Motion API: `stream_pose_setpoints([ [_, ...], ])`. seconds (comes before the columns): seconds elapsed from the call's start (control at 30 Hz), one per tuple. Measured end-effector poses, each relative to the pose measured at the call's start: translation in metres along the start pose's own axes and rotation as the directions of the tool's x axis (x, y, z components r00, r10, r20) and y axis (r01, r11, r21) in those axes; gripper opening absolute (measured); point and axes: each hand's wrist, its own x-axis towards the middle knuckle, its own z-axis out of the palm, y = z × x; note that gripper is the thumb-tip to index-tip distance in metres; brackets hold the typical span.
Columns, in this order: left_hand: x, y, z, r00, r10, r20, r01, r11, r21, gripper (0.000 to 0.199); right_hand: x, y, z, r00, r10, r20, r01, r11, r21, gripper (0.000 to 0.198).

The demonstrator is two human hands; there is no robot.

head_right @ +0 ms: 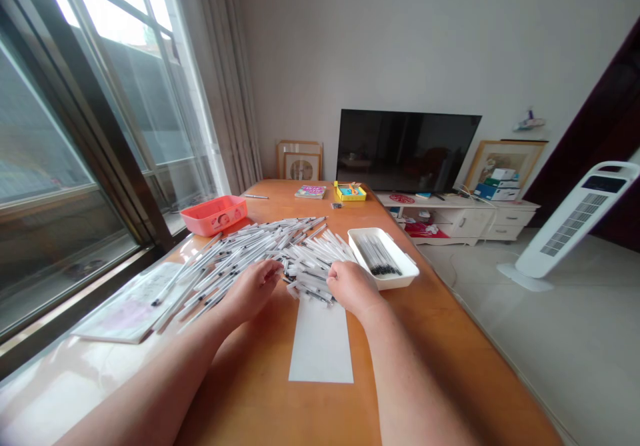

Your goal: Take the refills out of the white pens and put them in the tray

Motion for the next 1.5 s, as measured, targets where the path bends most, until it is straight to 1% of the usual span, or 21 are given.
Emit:
stream_pose_setpoints([
  [0.07, 0.000, -0.003, -0.002, 1.000, 0.001, -0.022, 0.002, 0.994, 0.111, 0.021, 0.002, 0.001, 0.003, 1.000, 0.001, -0.030, -0.001, 1.000, 0.003, 0.012],
  [0.17, 0.001, -0.009, -0.004, 0.996, -0.063, -0.070, 0.077, 0.970, 0.229, 0.020, 0.004, 0.002, 0.007, 0.997, 0.006, -0.083, -0.002, 0.999, 0.049, 0.014],
  [0.27, 0.002, -0.012, -0.007, 0.991, -0.112, -0.079, 0.130, 0.949, 0.286, 0.020, 0.005, 0.000, 0.008, 0.991, 0.036, -0.125, -0.017, 0.988, 0.155, 0.013],
  [0.4, 0.001, -0.012, -0.009, 0.992, -0.118, -0.043, 0.125, 0.923, 0.364, 0.024, 0.006, -0.004, 0.005, 0.981, 0.065, -0.180, -0.010, 0.956, 0.294, 0.012],
  [0.5, 0.001, -0.014, -0.007, 0.992, -0.112, -0.053, 0.123, 0.917, 0.380, 0.026, 0.005, -0.007, 0.000, 0.974, 0.088, -0.208, -0.007, 0.932, 0.361, 0.013],
  [0.63, 0.001, -0.013, -0.004, 0.993, -0.070, -0.098, 0.099, 0.938, 0.331, 0.029, 0.004, -0.008, -0.009, 0.964, 0.119, -0.240, -0.006, 0.905, 0.426, 0.012],
  [0.73, 0.002, -0.006, -0.005, 0.991, -0.032, -0.132, 0.065, 0.967, 0.248, 0.027, 0.003, -0.009, -0.014, 0.945, 0.176, -0.274, -0.010, 0.856, 0.517, 0.011],
  [0.8, 0.001, 0.003, -0.006, 0.991, 0.009, -0.132, 0.011, 0.989, 0.147, 0.023, 0.001, -0.013, -0.014, 0.940, 0.213, -0.268, -0.007, 0.794, 0.608, 0.011],
  [0.9, -0.003, 0.018, -0.006, 0.997, 0.034, -0.070, -0.043, 0.991, -0.129, 0.029, -0.001, -0.024, -0.010, 0.964, 0.202, -0.175, -0.006, 0.671, 0.741, 0.011],
  [0.93, -0.004, 0.023, -0.005, 0.999, 0.011, -0.034, -0.020, 0.965, -0.261, 0.032, -0.003, -0.028, -0.008, 0.974, 0.180, -0.135, -0.010, 0.637, 0.770, 0.011],
  [0.97, -0.006, 0.027, -0.004, 1.000, -0.029, 0.005, 0.028, 0.915, -0.402, 0.036, -0.004, -0.033, -0.006, 0.983, 0.154, -0.096, -0.019, 0.611, 0.791, 0.010],
  [1.0, -0.007, 0.030, -0.003, 0.996, -0.074, 0.045, 0.087, 0.839, -0.538, 0.038, -0.006, -0.037, -0.005, 0.990, 0.129, -0.058, -0.030, 0.592, 0.806, 0.010],
  [1.07, -0.007, 0.032, 0.000, 0.979, -0.157, 0.131, 0.203, 0.651, -0.731, 0.042, -0.009, -0.044, -0.002, 0.996, 0.091, 0.004, -0.055, 0.570, 0.820, 0.011],
  [1.13, -0.006, 0.031, 0.002, 0.952, -0.235, 0.197, 0.284, 0.434, -0.855, 0.046, -0.012, -0.050, -0.001, 0.996, 0.064, 0.056, -0.082, 0.563, 0.823, 0.012],
  [1.2, -0.005, 0.028, 0.002, 0.929, -0.282, 0.240, 0.312, 0.247, -0.918, 0.046, -0.014, -0.053, 0.001, 0.994, 0.033, 0.101, -0.102, 0.578, 0.810, 0.012],
  [1.23, -0.004, 0.027, 0.002, 0.923, -0.293, 0.248, 0.311, 0.191, -0.931, 0.045, -0.015, -0.054, 0.002, 0.993, 0.012, 0.115, -0.100, 0.593, 0.799, 0.011],
  [1.27, -0.004, 0.026, 0.002, 0.923, -0.296, 0.247, 0.305, 0.171, -0.937, 0.043, -0.016, -0.055, 0.004, 0.993, -0.012, 0.120, -0.088, 0.609, 0.788, 0.011],
  [1.3, -0.003, 0.026, 0.003, 0.927, -0.293, 0.236, 0.297, 0.185, -0.937, 0.041, -0.016, -0.056, 0.007, 0.992, -0.038, 0.118, -0.069, 0.624, 0.778, 0.011],
  [1.33, -0.003, 0.027, 0.003, 0.933, -0.283, 0.221, 0.288, 0.222, -0.932, 0.040, -0.016, -0.056, 0.010, 0.992, -0.064, 0.110, -0.044, 0.637, 0.770, 0.011],
  [1.43, -0.005, 0.034, 0.004, 0.958, -0.226, 0.178, 0.256, 0.383, -0.888, 0.040, -0.015, -0.054, 0.019, 0.987, -0.140, 0.079, 0.035, 0.671, 0.741, 0.016],
  [1.5, -0.005, 0.037, 0.007, 0.971, -0.192, 0.143, 0.221, 0.487, -0.845, 0.040, -0.014, -0.050, 0.023, 0.985, -0.168, 0.049, 0.086, 0.710, 0.699, 0.018],
])
